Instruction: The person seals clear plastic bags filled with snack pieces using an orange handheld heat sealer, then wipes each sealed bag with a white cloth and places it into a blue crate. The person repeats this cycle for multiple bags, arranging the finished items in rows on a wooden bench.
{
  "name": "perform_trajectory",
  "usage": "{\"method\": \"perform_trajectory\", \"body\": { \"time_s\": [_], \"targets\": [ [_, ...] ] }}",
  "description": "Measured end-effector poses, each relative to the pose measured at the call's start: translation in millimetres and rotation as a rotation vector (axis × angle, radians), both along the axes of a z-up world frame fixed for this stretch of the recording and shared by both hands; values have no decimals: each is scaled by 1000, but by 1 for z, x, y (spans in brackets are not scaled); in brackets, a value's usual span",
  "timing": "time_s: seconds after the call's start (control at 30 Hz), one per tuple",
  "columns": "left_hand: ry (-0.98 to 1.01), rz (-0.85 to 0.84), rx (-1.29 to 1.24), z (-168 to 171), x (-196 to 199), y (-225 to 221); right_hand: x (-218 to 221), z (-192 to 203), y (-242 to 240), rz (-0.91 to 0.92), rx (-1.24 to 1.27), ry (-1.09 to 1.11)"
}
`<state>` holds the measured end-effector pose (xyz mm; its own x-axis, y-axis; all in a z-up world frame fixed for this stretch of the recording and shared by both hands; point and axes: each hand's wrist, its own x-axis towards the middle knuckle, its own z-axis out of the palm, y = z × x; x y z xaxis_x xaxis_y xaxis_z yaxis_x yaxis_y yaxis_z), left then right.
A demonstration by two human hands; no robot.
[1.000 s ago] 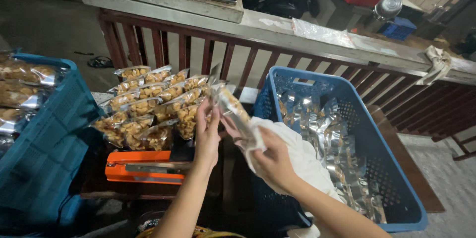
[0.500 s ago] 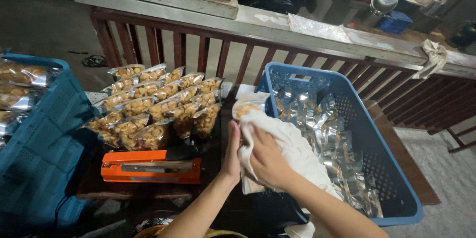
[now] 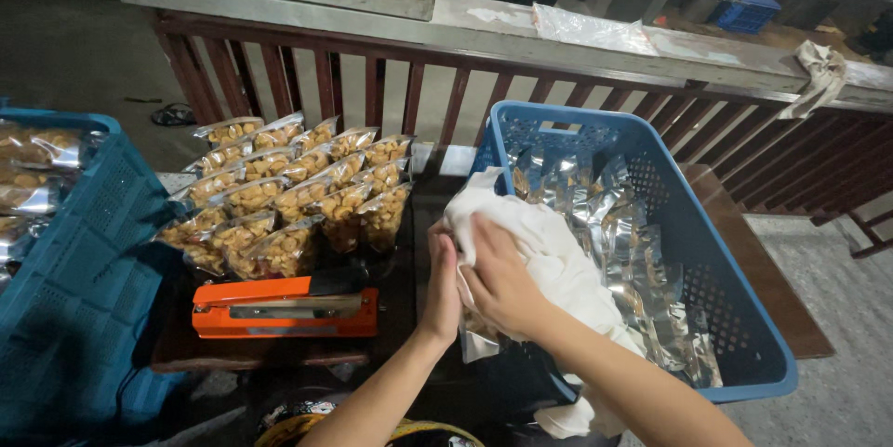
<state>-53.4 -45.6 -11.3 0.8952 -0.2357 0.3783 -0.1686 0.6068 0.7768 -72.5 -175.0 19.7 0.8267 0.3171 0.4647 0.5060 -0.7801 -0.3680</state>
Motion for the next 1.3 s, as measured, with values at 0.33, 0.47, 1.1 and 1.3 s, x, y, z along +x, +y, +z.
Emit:
{"method": "perform_trajectory", "body": {
  "time_s": [0.33, 0.47, 1.1, 1.3],
  "targets": [
    [185, 13, -220, -2, 8, 5, -7, -6, 13, 103, -154, -77],
    [283, 46, -331, 2, 13, 11, 0, -16, 11, 62, -119, 71],
    [287, 386, -441, 2, 42, 41, -5, 0, 17, 14, -27, 507],
    [197, 376, -322, -7, 71, 58, 1, 10, 10, 55, 7, 532]
  ]
}}
